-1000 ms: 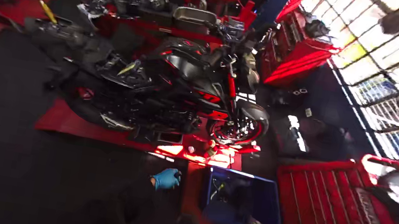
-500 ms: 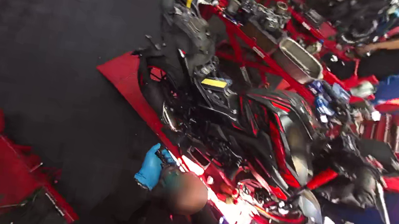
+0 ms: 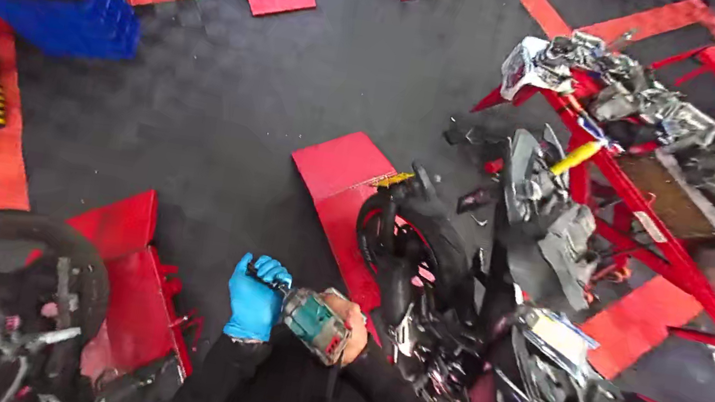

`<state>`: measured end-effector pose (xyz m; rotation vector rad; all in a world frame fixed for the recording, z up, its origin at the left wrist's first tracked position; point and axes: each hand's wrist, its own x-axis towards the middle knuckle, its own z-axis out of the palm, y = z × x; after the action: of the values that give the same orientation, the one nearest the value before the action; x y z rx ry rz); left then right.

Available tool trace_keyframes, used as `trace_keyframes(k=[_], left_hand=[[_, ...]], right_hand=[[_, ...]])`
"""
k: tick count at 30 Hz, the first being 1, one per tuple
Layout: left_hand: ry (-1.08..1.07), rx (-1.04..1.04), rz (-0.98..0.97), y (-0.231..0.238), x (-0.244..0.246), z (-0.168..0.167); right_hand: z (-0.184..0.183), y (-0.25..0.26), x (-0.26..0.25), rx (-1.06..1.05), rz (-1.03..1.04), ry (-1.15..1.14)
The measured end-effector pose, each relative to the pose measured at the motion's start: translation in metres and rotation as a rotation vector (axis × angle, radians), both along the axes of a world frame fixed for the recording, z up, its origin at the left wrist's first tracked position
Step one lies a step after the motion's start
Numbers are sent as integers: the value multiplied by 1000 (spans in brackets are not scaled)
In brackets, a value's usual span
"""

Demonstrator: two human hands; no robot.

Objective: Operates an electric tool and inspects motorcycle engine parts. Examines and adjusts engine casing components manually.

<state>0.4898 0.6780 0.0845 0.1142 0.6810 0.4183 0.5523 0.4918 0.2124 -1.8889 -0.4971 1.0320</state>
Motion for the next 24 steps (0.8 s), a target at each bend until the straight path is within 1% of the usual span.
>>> trace_keyframes(k=[1,3,4,5,6,7,9,10,12,13,15,18,21,24], left_hand=[[-6,28,-10,21,20,5],[11,118,-58,58,59,8],[17,166,-76,79,83,7],[23,215,-90,99,110,4],[26,267,-107,120,136,-1],[30,320,-125,142,162,-6],[35,392,-163,185,227,-10],[29,386,-175,203,259,-6],[-27,353,-218,236,328,12],[-53,346,-250,248,352,21],[-93,346,-297,261,401,38],[-219,316,-400,281,484,50],[-326,303,-563,300,568,33],[-280,229,-627,315,647,5]], right_hand=[[10,19,28,-32,78,-16],[3,55,76,-49,183,-60],[-7,76,100,-70,250,-111],[-37,94,122,-15,288,-251],[-103,110,138,279,199,-511],[-143,132,160,423,150,-576],[-182,173,223,518,141,-616],[-188,191,254,530,132,-640],[-178,227,317,487,109,-727],[-168,239,341,439,119,-754],[-146,251,389,343,142,-797],[-125,262,455,296,70,-858],[-121,271,513,198,-27,-826],[-130,282,578,93,-64,-764]])
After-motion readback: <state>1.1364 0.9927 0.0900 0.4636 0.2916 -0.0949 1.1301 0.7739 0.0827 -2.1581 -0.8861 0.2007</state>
